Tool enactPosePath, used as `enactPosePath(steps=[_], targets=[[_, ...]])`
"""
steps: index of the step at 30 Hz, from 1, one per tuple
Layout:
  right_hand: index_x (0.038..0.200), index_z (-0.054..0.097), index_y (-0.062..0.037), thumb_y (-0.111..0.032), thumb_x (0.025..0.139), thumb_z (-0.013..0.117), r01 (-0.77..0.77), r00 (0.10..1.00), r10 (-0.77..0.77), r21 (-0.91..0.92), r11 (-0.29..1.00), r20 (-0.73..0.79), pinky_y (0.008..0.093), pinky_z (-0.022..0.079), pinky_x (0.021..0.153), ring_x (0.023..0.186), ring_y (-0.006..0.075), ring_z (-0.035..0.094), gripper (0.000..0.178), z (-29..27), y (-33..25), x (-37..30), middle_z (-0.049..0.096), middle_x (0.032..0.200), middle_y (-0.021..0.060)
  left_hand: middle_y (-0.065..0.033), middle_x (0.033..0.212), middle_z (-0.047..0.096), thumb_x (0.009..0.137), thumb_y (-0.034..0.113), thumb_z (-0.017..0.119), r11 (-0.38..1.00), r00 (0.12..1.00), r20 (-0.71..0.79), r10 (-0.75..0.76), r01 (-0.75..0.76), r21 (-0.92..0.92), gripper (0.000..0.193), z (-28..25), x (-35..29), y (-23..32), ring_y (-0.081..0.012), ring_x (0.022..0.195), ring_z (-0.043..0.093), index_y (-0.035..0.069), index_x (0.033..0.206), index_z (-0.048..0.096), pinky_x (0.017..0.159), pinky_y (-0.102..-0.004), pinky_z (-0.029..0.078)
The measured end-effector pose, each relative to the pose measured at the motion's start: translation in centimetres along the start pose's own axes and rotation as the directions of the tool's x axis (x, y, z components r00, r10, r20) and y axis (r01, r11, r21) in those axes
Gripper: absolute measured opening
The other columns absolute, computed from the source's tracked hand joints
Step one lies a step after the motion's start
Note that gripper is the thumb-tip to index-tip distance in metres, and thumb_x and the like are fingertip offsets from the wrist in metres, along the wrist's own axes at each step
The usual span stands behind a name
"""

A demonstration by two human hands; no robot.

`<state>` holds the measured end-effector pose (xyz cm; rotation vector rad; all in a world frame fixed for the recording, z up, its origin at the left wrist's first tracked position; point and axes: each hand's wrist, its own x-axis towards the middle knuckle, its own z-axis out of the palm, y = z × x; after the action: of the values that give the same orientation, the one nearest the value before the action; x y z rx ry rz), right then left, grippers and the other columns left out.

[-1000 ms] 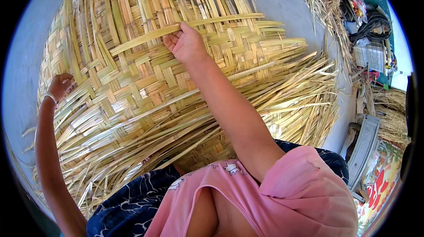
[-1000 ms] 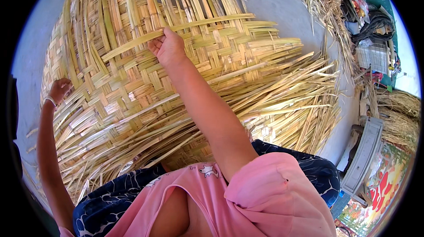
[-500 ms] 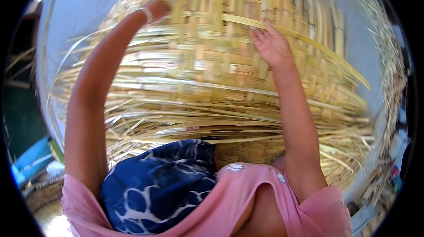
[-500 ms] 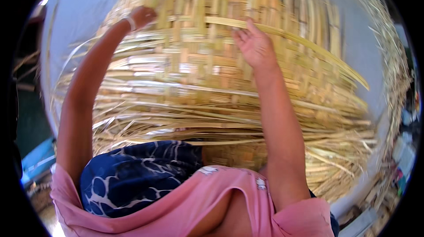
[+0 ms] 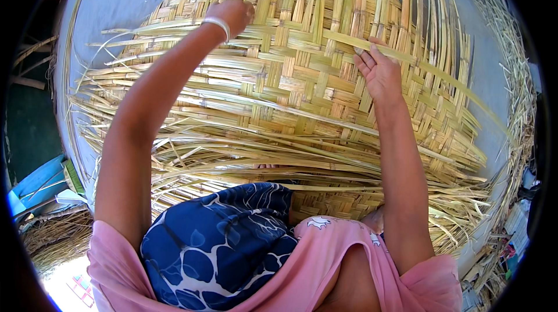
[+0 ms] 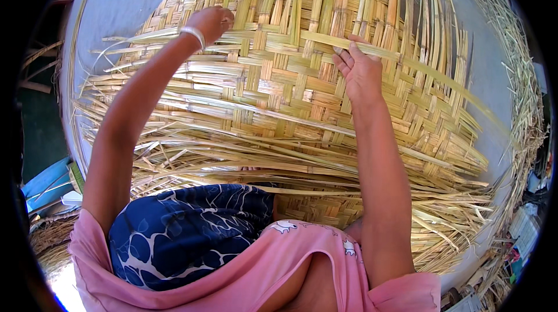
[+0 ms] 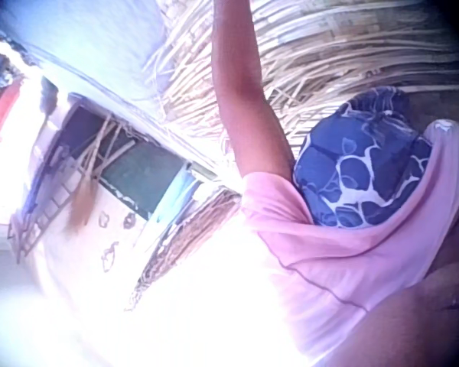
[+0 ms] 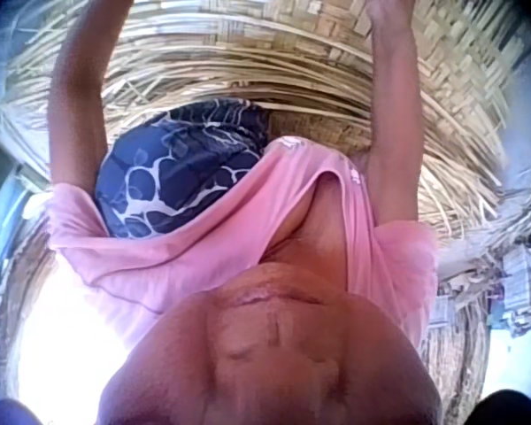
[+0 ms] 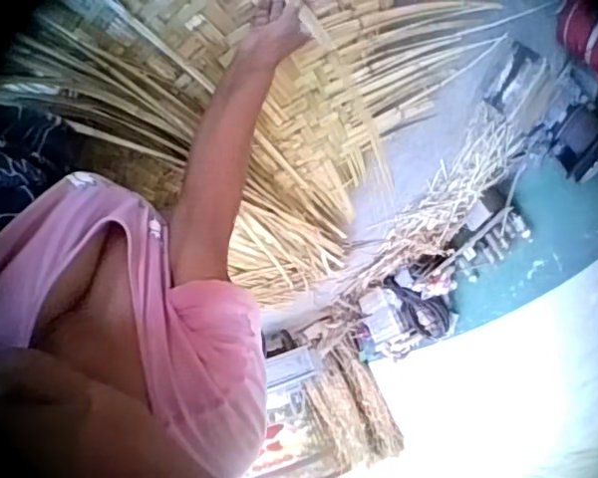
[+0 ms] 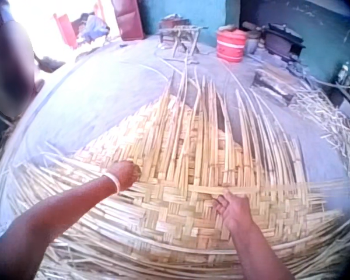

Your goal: The person weaves a large basket by hand, interlacing dried palm leaves in a tight pattern. They periodically lift and rotate the basket to continue weaving different sections.

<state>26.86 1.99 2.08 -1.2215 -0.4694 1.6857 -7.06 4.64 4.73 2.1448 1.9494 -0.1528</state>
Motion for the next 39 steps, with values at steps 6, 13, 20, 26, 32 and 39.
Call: enactPosePath(steps=[6,13,20,26,32,39], targets=[[0.114,0.052,-0.0016,-0.011,0.094,0.050,0.010,0.999,-0.012,-0.075,0.997,-0.035,0.0334,0.055,0.076,0.097,0.0234,0.061,0.022,0.8,0.0,-0.1,0.059,0.103,0.0125,-0.0070,0.124,0.051,0.083,0.017,0.057,0.974,0.932,-0.289,0.218,-0.191,0.119,0.042,4.5,-3.5,3.9,-0.0264,0.114,0.048,0.010,0.125,0.051,0.095,-0.0408,0.040],[0.111,0.055,-0.0017,-0.012,0.095,0.049,0.204,0.969,-0.245,-0.501,0.841,-0.017,0.0284,0.053,0.068,0.087,0.0190,0.064,0.021,2.5,0.1,-0.8,0.061,0.097,0.0088,-0.0037,0.123,0.050,0.085,0.019,0.057,0.965,0.945,-0.228,0.234,-0.197,0.174,0.043,5.0,-3.6,4.4,-0.0235,0.114,0.047,0.013,0.127,0.051,0.094,-0.0393,0.040],[0.107,0.056,-0.0001,-0.021,0.095,0.051,-0.041,0.998,0.023,-0.303,0.952,-0.063,0.0257,0.052,0.061,0.078,0.0171,0.066,0.025,0.8,-0.8,-0.6,0.065,0.096,0.0119,-0.0041,0.117,0.054,0.081,0.037,0.063,0.986,0.969,-0.248,-0.009,-0.033,-0.165,0.042,4.6,-3.4,5.4,-0.0227,0.115,0.046,0.018,0.118,0.058,0.095,-0.0425,0.036],[0.105,0.059,-0.0009,-0.025,0.096,0.046,-0.100,0.992,0.122,-0.509,0.855,0.011,0.0303,0.052,0.066,0.079,0.0180,0.065,0.029,2.0,-0.2,-3.0,0.066,0.091,0.0104,-0.0063,0.117,0.051,0.070,0.038,0.070,0.957,0.944,-0.257,-0.207,0.140,-0.254,0.052,5.4,-2.9,7.1,-0.0285,0.113,0.045,0.018,0.115,0.055,0.094,-0.0457,0.037],[0.116,0.058,-0.0018,-0.021,0.093,0.046,0.388,0.922,-0.214,-0.775,0.498,0.324,0.0339,0.045,0.088,0.101,0.0280,0.061,0.032,2.3,3.8,-1.2,0.064,0.109,0.0156,-0.0078,0.119,0.050,0.069,0.036,0.069,0.939,0.944,-0.198,-0.263,0.203,-0.278,0.054,5.0,-2.7,7.6,-0.0276,0.115,0.043,0.017,0.117,0.053,0.096,-0.0462,0.035],[0.121,0.056,-0.0020,-0.011,0.090,0.045,0.326,0.934,-0.054,-0.784,0.528,0.352,0.0289,0.039,0.096,0.112,0.0223,0.055,0.034,2.4,2.7,-0.4,0.061,0.116,0.0141,-0.0078,0.119,0.050,0.069,0.035,0.068,0.943,0.945,-0.189,-0.265,0.213,-0.256,0.050,4.6,-2.8,7.6,-0.0280,0.116,0.043,0.019,0.114,0.054,0.097,-0.0460,0.034]])
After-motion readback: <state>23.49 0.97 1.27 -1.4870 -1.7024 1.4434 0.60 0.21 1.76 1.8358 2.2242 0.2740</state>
